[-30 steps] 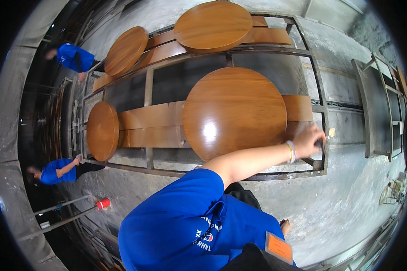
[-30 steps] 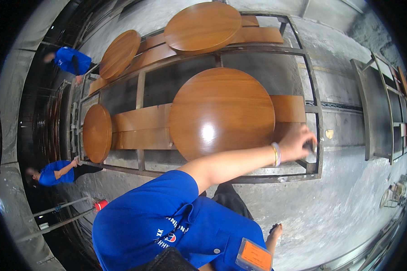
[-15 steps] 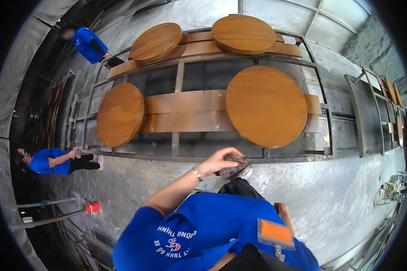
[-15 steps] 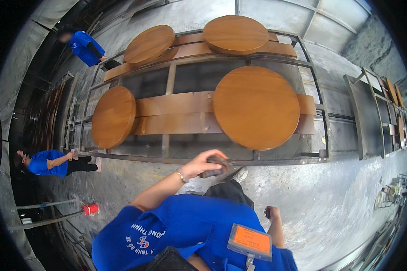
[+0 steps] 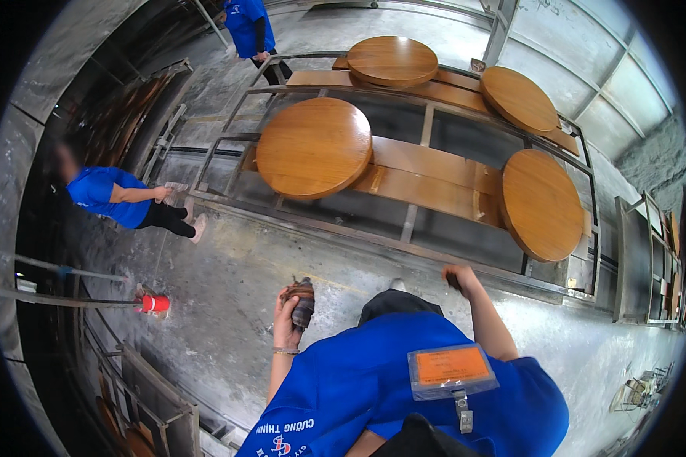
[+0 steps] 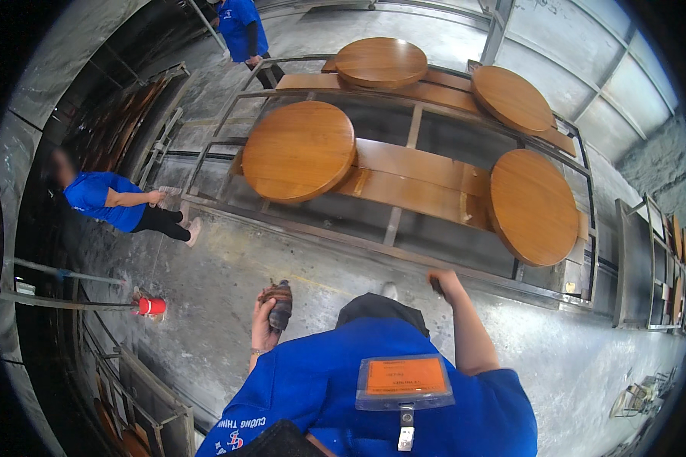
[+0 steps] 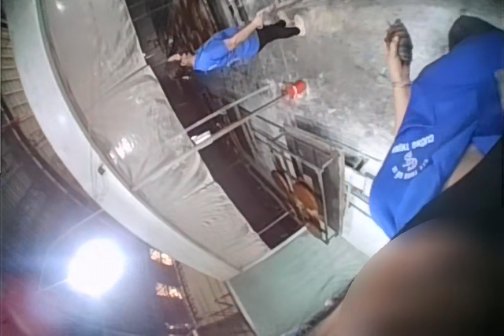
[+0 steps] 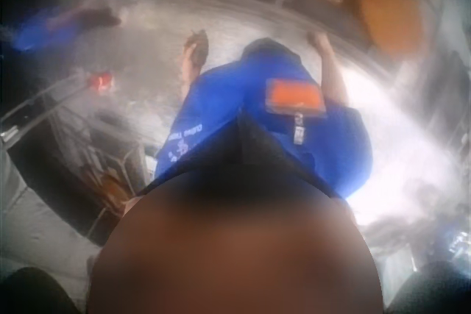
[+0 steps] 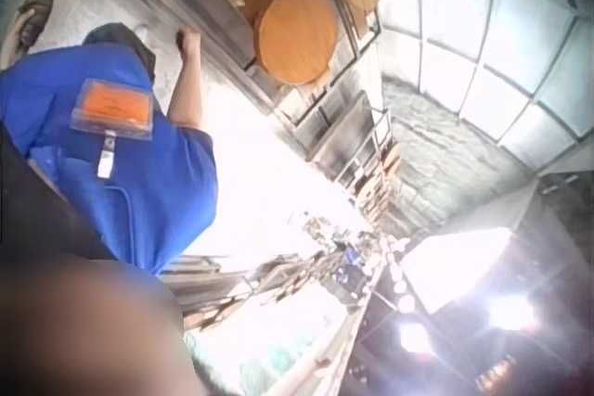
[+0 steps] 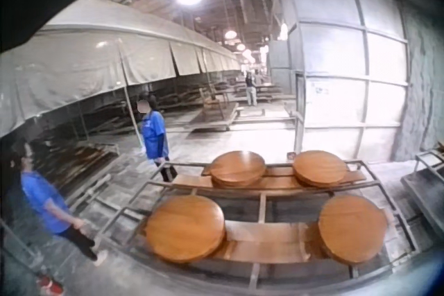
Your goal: The person uses a dark cloth to wipe and polish the surfaces of several round wooden tabletops arranged on metal racks. They move from one table to the next, rubbing the cloth in circular motions across each surface.
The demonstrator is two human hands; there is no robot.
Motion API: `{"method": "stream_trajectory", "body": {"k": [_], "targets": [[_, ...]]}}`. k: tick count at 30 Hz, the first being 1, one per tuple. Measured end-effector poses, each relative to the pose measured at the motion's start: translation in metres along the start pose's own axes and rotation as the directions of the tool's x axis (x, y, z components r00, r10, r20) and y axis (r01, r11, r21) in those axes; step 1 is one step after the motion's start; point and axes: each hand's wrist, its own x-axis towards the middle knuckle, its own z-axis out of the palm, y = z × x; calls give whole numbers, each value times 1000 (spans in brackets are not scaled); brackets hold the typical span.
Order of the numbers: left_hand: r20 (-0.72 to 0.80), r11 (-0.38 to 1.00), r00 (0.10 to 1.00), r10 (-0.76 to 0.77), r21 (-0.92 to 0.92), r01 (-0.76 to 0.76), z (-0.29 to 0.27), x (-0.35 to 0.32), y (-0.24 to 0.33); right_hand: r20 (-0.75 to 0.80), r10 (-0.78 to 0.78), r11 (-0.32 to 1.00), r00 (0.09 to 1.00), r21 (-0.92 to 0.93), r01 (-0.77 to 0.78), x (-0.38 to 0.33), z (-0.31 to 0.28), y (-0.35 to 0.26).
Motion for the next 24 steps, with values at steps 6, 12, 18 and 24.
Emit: {"method": "stream_trajectory", "body": {"k": [6,12,18,24], "targets": [[-131,991,985,114,-61,-123,-42,52,37,-214,-373,819,903,382,429,97,154,-201],[-202,999,979,39,13,-37,-55,127,77,-343,-780,625,524,-375,685,208,259,-319],[-237,988,965,113,131,-84,-90,175,143,-352,-845,524,403,-698,488,314,295,-376],[-335,987,935,120,145,-74,-134,221,187,-293,-832,421,470,-886,193,389,284,-396]]}}
